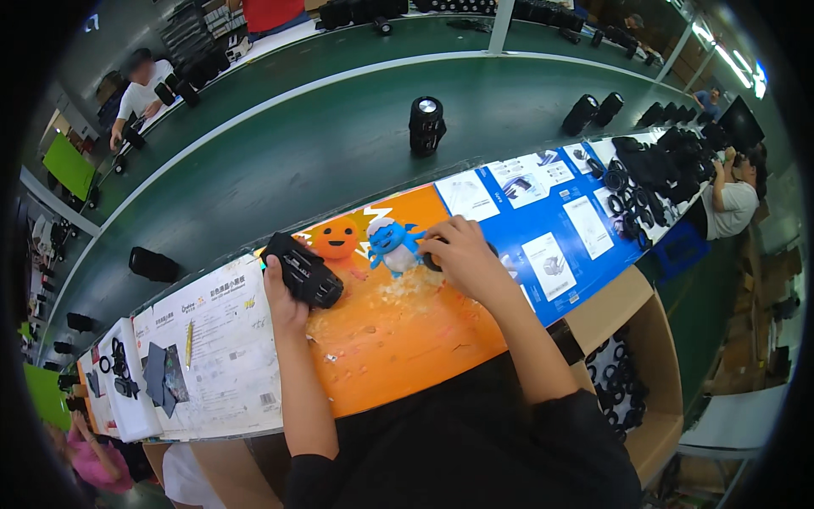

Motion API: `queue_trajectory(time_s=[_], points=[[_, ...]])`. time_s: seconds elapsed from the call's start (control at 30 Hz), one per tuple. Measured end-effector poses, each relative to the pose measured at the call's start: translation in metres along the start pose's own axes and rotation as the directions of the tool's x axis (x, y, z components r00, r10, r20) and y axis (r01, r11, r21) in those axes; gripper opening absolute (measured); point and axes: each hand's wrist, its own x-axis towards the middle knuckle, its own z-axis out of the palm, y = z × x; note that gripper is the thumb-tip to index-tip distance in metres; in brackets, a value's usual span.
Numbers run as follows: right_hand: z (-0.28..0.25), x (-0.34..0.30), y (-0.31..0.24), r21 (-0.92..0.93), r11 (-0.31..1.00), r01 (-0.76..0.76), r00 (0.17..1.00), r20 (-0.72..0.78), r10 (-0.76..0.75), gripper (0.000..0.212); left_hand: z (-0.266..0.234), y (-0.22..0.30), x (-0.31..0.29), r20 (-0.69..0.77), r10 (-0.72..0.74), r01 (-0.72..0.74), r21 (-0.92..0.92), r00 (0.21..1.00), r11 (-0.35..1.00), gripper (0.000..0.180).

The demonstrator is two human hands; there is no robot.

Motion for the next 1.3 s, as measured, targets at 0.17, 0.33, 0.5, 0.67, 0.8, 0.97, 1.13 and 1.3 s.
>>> queue_trajectory(time_s=[0.17,0.33,0.5,0.67,0.8,0.97,1.13,1.3], points=[[0.032,0.029,-0.024,0.146,0.983,0.109,0.991,0.062,-0.119,0.030,0.002,0.004,-0.006,0.043,-0.047,0.050,-0.049,0.998,0.998,0.078],[0.024,0.020,-0.049,0.290,0.957,-0.003,1.000,-0.029,0.012,0.023,0.000,0.005,-0.009,0.041,-0.111,0.114,-0.071,0.993,0.991,0.081],[0.032,0.001,-0.059,0.240,0.970,-0.047,0.998,0.045,0.038,0.028,0.005,0.005,-0.006,0.106,-0.197,0.208,-0.099,0.975,0.973,0.085],[0.037,0.010,-0.063,0.400,0.916,-0.036,0.998,-0.036,0.055,0.026,0.013,0.007,-0.008,0.087,-0.040,0.029,0.127,0.995,0.991,0.075],[0.023,0.038,-0.068,0.694,0.716,-0.080,0.992,-0.018,0.129,0.024,0.020,0.008,-0.013,0.094,-0.051,0.036,0.152,0.994,0.988,0.070],[-0.003,0.101,-0.065,0.907,0.407,-0.105,0.992,0.123,-0.018,0.023,0.025,0.009,-0.019,0.162,-0.091,0.058,0.195,0.983,0.979,0.062],[-0.019,0.143,-0.072,0.862,0.479,-0.165,0.923,0.307,-0.234,0.024,0.022,0.006,-0.023,0.193,-0.145,0.065,0.369,0.970,0.927,0.075],[-0.040,0.148,-0.079,0.741,0.666,-0.084,0.904,0.337,-0.262,0.023,0.034,0.017,-0.025,0.148,-0.157,0.080,0.426,0.976,0.901,0.078]])
